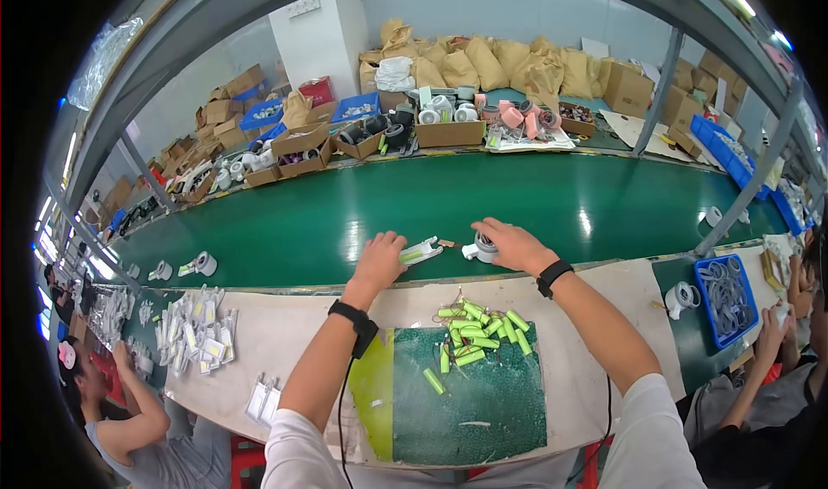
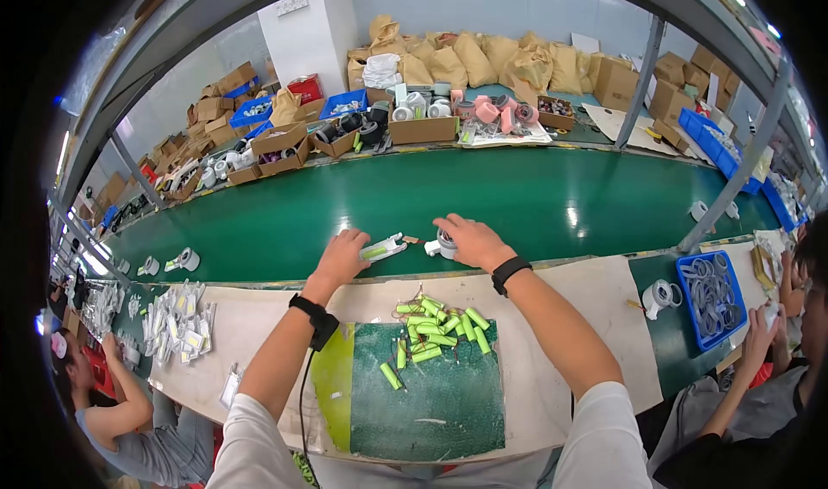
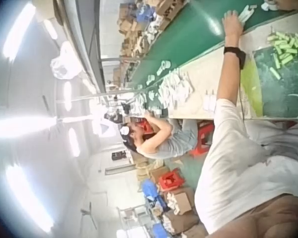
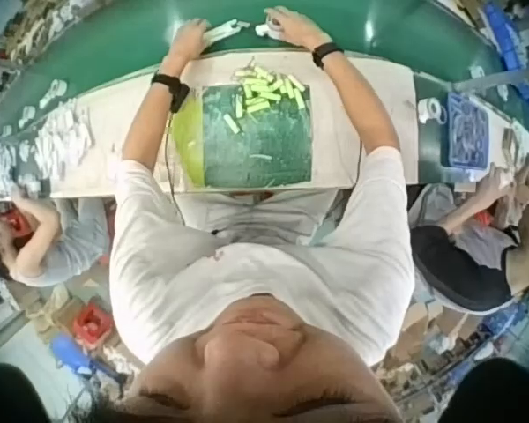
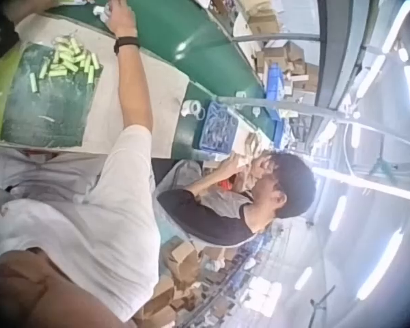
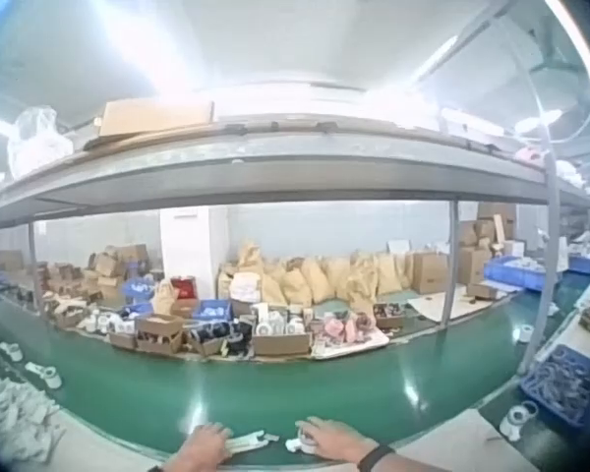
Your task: The person is assembling battery packs by applying tape to secure the batteries into a plastic housing.
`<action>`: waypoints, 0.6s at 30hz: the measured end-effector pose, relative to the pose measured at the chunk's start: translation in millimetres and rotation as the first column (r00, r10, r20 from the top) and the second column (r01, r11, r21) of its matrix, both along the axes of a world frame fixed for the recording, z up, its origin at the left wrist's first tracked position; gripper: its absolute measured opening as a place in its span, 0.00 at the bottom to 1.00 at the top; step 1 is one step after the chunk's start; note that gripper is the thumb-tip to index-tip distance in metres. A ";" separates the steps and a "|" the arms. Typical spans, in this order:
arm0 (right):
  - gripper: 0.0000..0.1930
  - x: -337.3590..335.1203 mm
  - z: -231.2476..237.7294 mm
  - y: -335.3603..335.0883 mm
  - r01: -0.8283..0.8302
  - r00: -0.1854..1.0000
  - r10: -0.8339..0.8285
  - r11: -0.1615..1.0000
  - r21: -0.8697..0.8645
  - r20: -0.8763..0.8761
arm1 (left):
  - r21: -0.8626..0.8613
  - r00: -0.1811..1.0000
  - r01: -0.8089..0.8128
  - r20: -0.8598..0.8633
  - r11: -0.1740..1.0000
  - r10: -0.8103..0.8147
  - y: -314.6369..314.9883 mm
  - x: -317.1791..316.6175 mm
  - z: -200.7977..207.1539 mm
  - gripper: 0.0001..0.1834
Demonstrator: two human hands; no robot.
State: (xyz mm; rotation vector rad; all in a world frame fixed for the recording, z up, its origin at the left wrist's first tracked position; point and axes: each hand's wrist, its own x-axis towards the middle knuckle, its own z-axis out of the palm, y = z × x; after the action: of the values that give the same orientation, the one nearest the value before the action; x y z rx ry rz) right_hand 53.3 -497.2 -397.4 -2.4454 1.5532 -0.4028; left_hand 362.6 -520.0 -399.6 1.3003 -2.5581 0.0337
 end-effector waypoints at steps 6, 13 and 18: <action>0.35 -33.7 113.1 61.6 0.056 0.996 -0.061 0.996 -0.074 -0.072 | -0.199 0.932 0.321 -0.105 0.926 -0.346 133.8 2.8 82.8 0.20; 0.25 2.5 271.2 134.2 -0.057 0.998 0.055 0.986 -0.157 -0.015 | 0.614 0.866 0.317 -0.498 0.723 0.043 276.3 65.5 25.0 0.13; 0.23 3.5 345.8 137.8 -0.061 0.998 0.052 0.971 -0.232 -0.048 | 0.316 0.862 0.096 -0.500 0.944 0.080 318.7 50.9 8.3 0.09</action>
State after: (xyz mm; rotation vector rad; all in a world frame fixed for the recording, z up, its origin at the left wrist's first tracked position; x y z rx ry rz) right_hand 56.9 -359.4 -51.7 -2.6827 1.5255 -0.5567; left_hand 413.5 -201.4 -391.3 1.1995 -2.1601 -0.6829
